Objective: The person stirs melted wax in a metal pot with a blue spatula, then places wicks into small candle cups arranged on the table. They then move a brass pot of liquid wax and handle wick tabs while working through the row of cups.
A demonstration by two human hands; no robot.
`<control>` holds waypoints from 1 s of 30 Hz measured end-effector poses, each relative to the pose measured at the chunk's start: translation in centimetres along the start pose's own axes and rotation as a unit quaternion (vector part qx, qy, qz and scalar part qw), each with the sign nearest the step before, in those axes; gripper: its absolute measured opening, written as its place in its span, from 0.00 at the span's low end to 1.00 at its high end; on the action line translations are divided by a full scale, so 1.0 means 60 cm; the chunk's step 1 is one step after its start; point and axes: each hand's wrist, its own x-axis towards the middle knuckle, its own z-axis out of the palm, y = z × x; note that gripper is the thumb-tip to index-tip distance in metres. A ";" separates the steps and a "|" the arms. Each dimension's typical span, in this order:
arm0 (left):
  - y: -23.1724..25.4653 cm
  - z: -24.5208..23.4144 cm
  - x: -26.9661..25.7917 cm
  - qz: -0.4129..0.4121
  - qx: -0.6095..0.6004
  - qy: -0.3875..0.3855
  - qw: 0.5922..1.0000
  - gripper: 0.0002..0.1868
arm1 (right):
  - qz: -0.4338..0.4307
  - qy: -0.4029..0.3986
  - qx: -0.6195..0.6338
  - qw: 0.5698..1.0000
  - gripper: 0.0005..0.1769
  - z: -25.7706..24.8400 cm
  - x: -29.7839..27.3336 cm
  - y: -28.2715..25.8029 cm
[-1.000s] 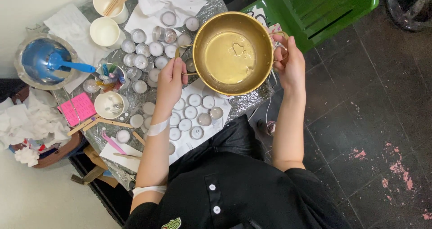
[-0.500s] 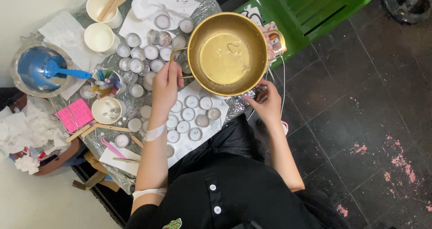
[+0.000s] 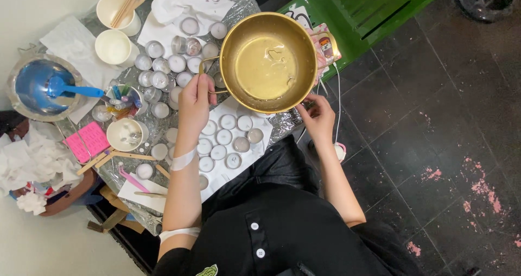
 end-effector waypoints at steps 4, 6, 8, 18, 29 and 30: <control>0.002 -0.001 -0.001 0.005 0.003 -0.002 1.000 0.19 | 0.005 0.006 0.002 1.000 0.17 0.001 -0.003 -0.002; 0.003 -0.001 -0.001 0.005 0.000 -0.003 1.000 0.19 | 0.033 0.001 0.014 0.999 0.16 0.000 -0.004 -0.006; 0.007 -0.002 -0.002 0.004 -0.001 -0.005 1.000 0.19 | 0.024 0.005 0.003 1.000 0.16 -0.002 -0.006 -0.015; 0.010 -0.002 -0.002 -0.009 0.010 0.000 1.000 0.21 | 0.024 0.007 -0.002 1.000 0.15 0.001 -0.006 -0.005; 0.027 -0.007 -0.010 -0.005 0.037 0.012 0.999 0.18 | -0.003 -0.003 0.112 0.994 0.13 -0.056 0.050 0.047; 0.026 -0.008 -0.010 0.008 0.051 0.014 0.999 0.17 | 0.020 0.015 0.215 0.976 0.14 -0.071 0.066 0.068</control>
